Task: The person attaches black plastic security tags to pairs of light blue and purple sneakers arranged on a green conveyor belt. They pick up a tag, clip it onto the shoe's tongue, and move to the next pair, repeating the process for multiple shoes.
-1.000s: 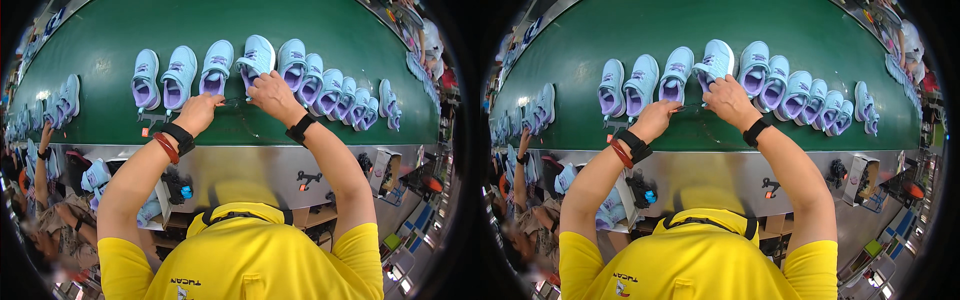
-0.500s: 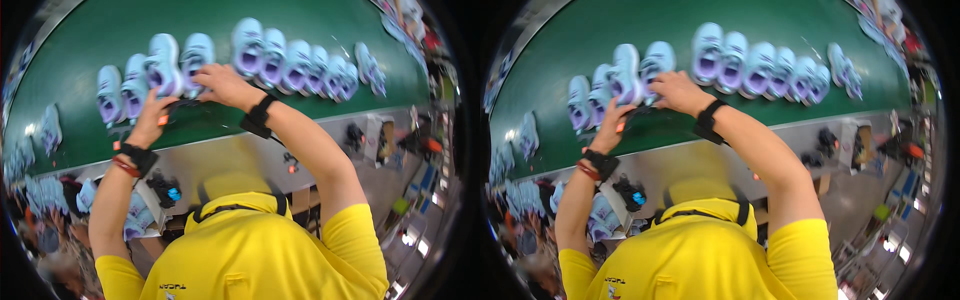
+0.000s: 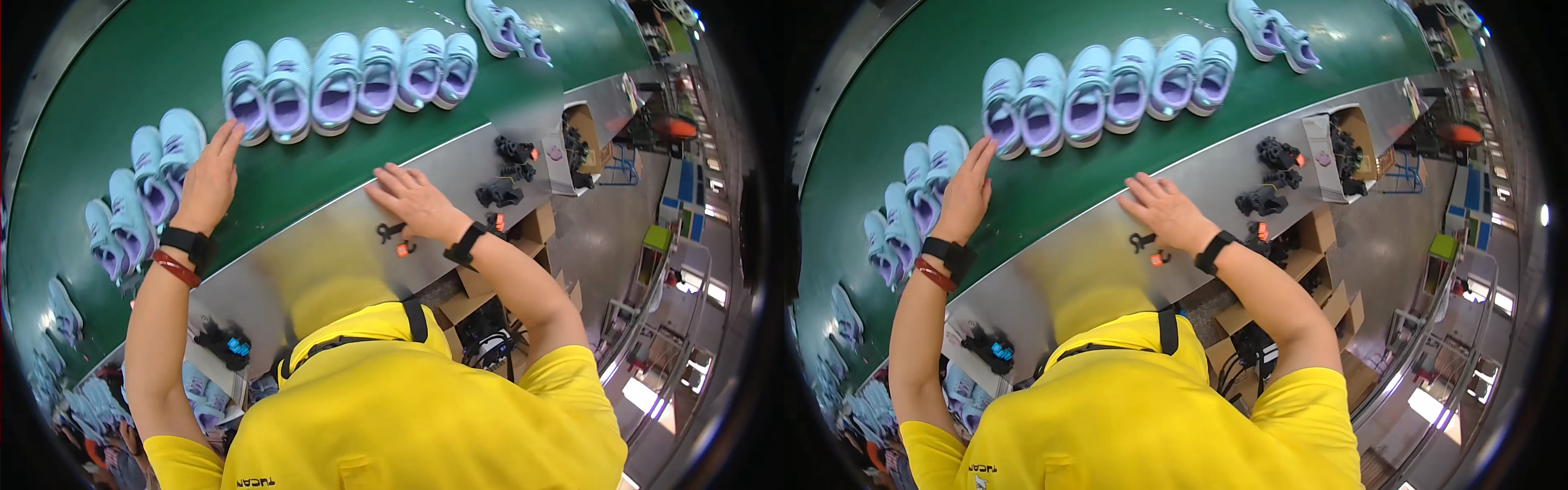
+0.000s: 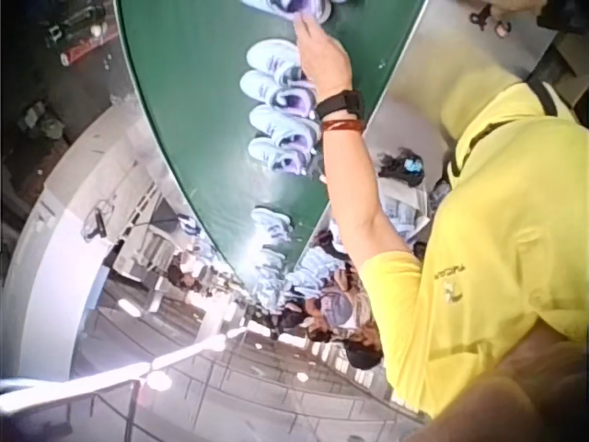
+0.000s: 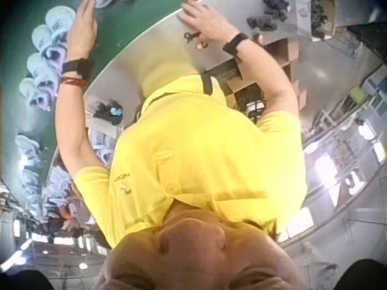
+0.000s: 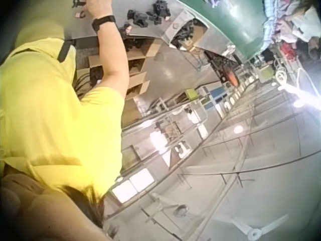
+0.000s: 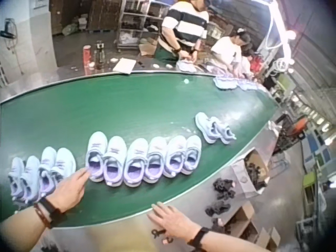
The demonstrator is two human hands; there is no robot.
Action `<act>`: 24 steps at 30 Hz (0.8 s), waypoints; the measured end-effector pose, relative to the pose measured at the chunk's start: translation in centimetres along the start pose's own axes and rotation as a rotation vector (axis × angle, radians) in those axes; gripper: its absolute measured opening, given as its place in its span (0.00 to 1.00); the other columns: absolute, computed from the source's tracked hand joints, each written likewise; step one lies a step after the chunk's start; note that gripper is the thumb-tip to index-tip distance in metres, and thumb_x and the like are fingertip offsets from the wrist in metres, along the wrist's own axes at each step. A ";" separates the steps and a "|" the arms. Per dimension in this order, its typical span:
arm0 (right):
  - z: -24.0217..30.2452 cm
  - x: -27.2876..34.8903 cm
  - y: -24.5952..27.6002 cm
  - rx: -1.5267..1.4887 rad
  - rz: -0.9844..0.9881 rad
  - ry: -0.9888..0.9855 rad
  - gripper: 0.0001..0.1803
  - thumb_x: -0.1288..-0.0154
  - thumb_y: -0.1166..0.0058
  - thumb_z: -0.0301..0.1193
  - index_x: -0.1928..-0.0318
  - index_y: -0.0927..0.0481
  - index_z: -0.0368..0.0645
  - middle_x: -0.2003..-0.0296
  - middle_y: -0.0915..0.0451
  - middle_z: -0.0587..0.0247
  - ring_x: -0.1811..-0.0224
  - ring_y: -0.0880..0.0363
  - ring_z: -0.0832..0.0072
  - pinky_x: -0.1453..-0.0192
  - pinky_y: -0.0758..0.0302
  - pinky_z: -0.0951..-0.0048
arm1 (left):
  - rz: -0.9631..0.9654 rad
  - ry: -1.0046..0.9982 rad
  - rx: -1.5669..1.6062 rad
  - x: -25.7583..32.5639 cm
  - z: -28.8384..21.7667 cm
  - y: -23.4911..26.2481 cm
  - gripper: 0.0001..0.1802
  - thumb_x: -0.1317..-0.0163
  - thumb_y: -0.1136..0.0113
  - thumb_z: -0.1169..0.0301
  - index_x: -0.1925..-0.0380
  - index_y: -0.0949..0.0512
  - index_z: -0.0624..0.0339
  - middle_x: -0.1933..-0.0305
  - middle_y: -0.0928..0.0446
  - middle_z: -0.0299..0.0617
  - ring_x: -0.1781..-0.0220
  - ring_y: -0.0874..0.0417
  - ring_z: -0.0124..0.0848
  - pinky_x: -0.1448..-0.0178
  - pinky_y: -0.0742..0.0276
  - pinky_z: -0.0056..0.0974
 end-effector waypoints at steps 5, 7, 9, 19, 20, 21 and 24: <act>-2.1 -2.9 0.0 -0.300 -0.169 0.012 0.35 0.62 0.29 0.32 0.48 0.24 0.47 0.51 0.25 0.64 0.42 0.33 0.62 0.41 0.36 0.61 | 0.020 0.012 -0.045 -2.1 4.2 -3.5 0.20 0.44 0.48 0.80 0.49 0.30 0.58 0.43 0.28 0.45 0.48 0.23 0.49 0.48 0.24 0.48; -3.4 -4.7 -1.4 -0.408 -0.089 -0.088 0.29 0.60 0.29 0.33 0.52 0.21 0.48 0.53 0.24 0.65 0.44 0.33 0.63 0.43 0.36 0.61 | -0.075 -0.009 -0.017 -2.6 4.5 -3.4 0.14 0.42 0.50 0.78 0.55 0.26 0.58 0.49 0.24 0.46 0.51 0.22 0.50 0.51 0.23 0.47; -4.0 -6.0 -2.2 -0.518 -0.092 -0.180 0.16 0.55 0.31 0.35 0.63 0.18 0.47 0.60 0.22 0.67 0.50 0.30 0.65 0.46 0.37 0.61 | -0.097 -0.038 0.034 -2.9 3.4 -3.1 0.11 0.42 0.50 0.78 0.60 0.23 0.59 0.55 0.22 0.46 0.54 0.21 0.50 0.53 0.23 0.46; 3.4 -12.8 -1.5 -1.538 -0.181 -0.479 0.11 0.28 0.55 0.36 0.62 0.29 0.39 0.83 0.24 0.65 0.83 0.26 0.80 0.80 0.30 0.77 | -0.086 0.049 0.041 0.4 1.8 -3.1 0.08 0.41 0.42 0.72 0.61 0.21 0.57 0.60 0.22 0.40 0.63 0.19 0.45 0.61 0.22 0.45; 3.7 -13.2 -1.6 -1.550 -0.186 -0.508 0.11 0.28 0.55 0.36 0.61 0.30 0.40 0.82 0.24 0.66 0.82 0.25 0.81 0.80 0.30 0.78 | -0.090 0.051 0.041 0.4 1.8 -3.0 0.08 0.41 0.42 0.72 0.61 0.21 0.56 0.60 0.22 0.40 0.63 0.19 0.45 0.61 0.22 0.45; 4.2 -13.5 -1.5 -1.593 -0.202 -0.532 0.11 0.29 0.54 0.34 0.64 0.30 0.38 0.85 0.26 0.62 0.85 0.26 0.77 0.81 0.31 0.75 | -0.095 0.049 0.041 0.4 1.8 -3.0 0.08 0.41 0.43 0.72 0.61 0.21 0.56 0.61 0.23 0.39 0.63 0.19 0.45 0.61 0.22 0.44; 5.5 -14.2 -3.1 -1.574 -0.138 -0.538 0.11 0.29 0.54 0.33 0.65 0.31 0.37 0.84 0.26 0.61 0.85 0.26 0.75 0.81 0.30 0.73 | -0.026 0.026 0.048 0.1 2.0 -3.8 0.08 0.42 0.44 0.72 0.62 0.21 0.56 0.62 0.23 0.41 0.62 0.19 0.44 0.61 0.22 0.44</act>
Point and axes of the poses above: each hand's wrist, its own x-axis away from the middle knuckle, its own y-axis out of the back of the hand, z = x × y, the point moved 9 cm from there along -x, towards the middle knuckle
